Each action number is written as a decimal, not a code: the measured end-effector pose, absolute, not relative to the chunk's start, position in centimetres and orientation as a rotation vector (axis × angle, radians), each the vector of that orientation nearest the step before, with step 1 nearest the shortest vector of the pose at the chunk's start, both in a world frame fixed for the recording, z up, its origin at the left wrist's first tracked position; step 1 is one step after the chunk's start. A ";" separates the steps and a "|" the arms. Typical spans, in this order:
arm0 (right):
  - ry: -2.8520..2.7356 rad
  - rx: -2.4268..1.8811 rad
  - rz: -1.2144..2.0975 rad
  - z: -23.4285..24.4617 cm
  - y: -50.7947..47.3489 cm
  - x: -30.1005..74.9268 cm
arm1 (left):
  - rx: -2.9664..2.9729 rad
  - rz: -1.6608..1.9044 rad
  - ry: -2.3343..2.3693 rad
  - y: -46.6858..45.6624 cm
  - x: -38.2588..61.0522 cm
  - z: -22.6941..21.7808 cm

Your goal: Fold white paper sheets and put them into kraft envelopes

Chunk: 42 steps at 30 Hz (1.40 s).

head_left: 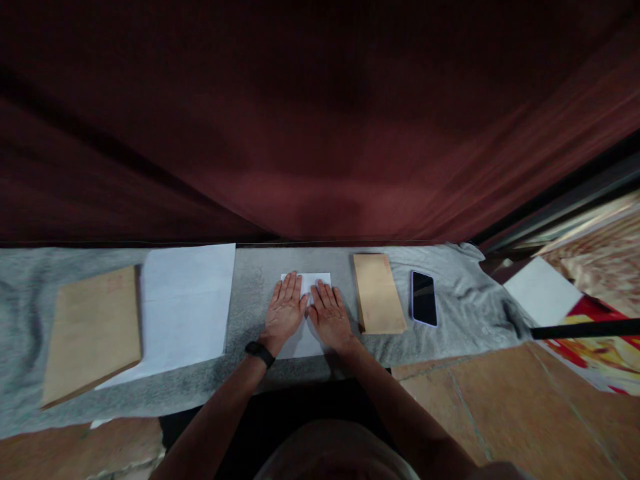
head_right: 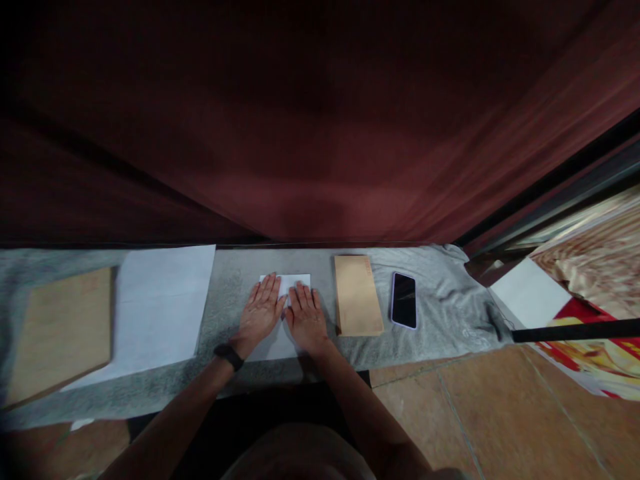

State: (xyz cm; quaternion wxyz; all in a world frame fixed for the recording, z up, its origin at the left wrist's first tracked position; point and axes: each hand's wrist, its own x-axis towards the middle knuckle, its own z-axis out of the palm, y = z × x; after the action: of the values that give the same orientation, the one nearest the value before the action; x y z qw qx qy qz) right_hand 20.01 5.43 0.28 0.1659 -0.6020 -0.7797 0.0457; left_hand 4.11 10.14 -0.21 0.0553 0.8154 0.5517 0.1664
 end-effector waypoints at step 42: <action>-2.153 -1.822 0.086 -0.1 -0.5 20.2 | 2.496 0.578 1.594 1.1 2.5 1.3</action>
State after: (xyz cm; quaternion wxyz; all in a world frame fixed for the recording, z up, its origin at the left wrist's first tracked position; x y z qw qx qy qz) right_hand 20.19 -0.46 -0.08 0.1590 -0.6375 -0.7533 0.0302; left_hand 2.49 1.09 1.28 0.0622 0.8256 0.5272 0.1913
